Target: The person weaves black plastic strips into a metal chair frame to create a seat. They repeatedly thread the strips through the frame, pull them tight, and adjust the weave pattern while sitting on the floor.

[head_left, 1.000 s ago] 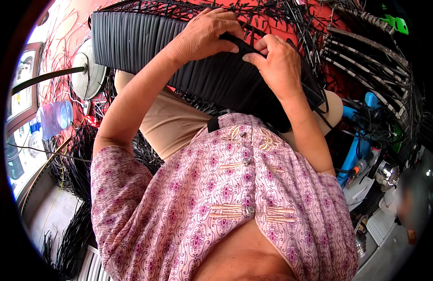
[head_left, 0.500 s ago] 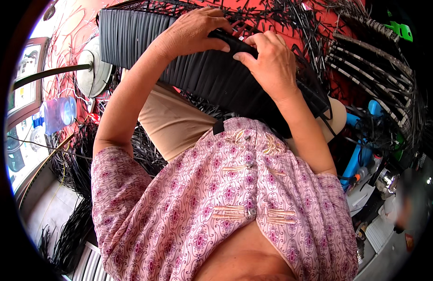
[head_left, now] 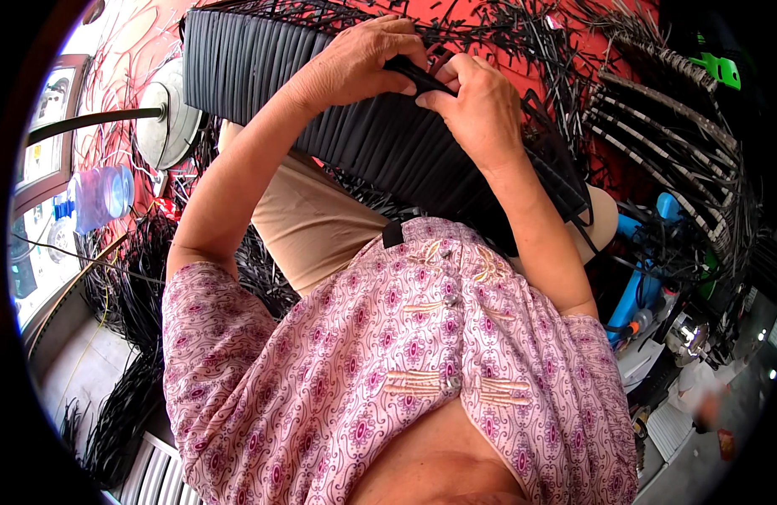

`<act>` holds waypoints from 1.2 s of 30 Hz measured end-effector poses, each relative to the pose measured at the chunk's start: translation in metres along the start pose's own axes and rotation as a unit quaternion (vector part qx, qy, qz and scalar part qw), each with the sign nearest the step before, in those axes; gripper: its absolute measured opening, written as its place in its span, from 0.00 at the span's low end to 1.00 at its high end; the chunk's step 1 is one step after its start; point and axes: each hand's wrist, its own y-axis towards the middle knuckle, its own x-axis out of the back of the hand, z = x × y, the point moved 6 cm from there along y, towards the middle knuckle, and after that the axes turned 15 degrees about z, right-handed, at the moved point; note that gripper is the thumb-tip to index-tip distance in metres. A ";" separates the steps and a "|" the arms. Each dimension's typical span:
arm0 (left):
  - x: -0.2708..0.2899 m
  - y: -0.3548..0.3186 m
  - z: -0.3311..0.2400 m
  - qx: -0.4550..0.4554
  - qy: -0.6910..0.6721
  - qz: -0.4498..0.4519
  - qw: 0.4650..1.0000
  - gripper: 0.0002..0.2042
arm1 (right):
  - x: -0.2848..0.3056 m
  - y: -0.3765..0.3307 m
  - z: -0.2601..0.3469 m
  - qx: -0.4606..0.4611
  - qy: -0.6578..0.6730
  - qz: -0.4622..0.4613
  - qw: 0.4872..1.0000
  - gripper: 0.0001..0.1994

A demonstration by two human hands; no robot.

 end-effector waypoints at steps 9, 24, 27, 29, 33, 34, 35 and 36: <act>0.000 -0.007 -0.006 -0.030 0.009 -0.031 0.999 0.12 | -0.006 -0.010 0.012 0.022 -0.056 -0.033 0.998 0.13; 0.018 -0.005 0.045 0.110 0.005 0.150 0.982 0.21 | -0.011 0.029 0.031 0.056 -0.115 -0.009 0.992 0.15; 0.017 -0.005 0.047 0.110 -0.008 0.140 0.984 0.20 | -0.009 0.030 0.033 0.083 -0.142 0.002 0.986 0.15; 0.018 -0.004 0.047 0.093 -0.023 0.139 0.986 0.19 | -0.010 0.033 0.032 0.068 -0.129 0.016 0.989 0.16; 0.019 -0.001 0.056 0.125 -0.121 0.144 0.974 0.15 | -0.013 0.044 0.016 -0.009 -0.003 0.074 0.997 0.20; 0.019 0.001 0.060 0.151 -0.144 0.150 0.966 0.15 | -0.015 0.047 0.007 -0.048 0.053 0.112 0.991 0.22; 0.019 0.002 0.064 0.173 -0.164 0.149 0.960 0.15 | -0.018 0.050 0.003 -0.071 0.094 0.129 0.985 0.22; 0.020 0.002 0.063 0.167 -0.152 0.127 0.966 0.15 | -0.020 0.054 0.000 -0.077 0.138 0.139 0.978 0.22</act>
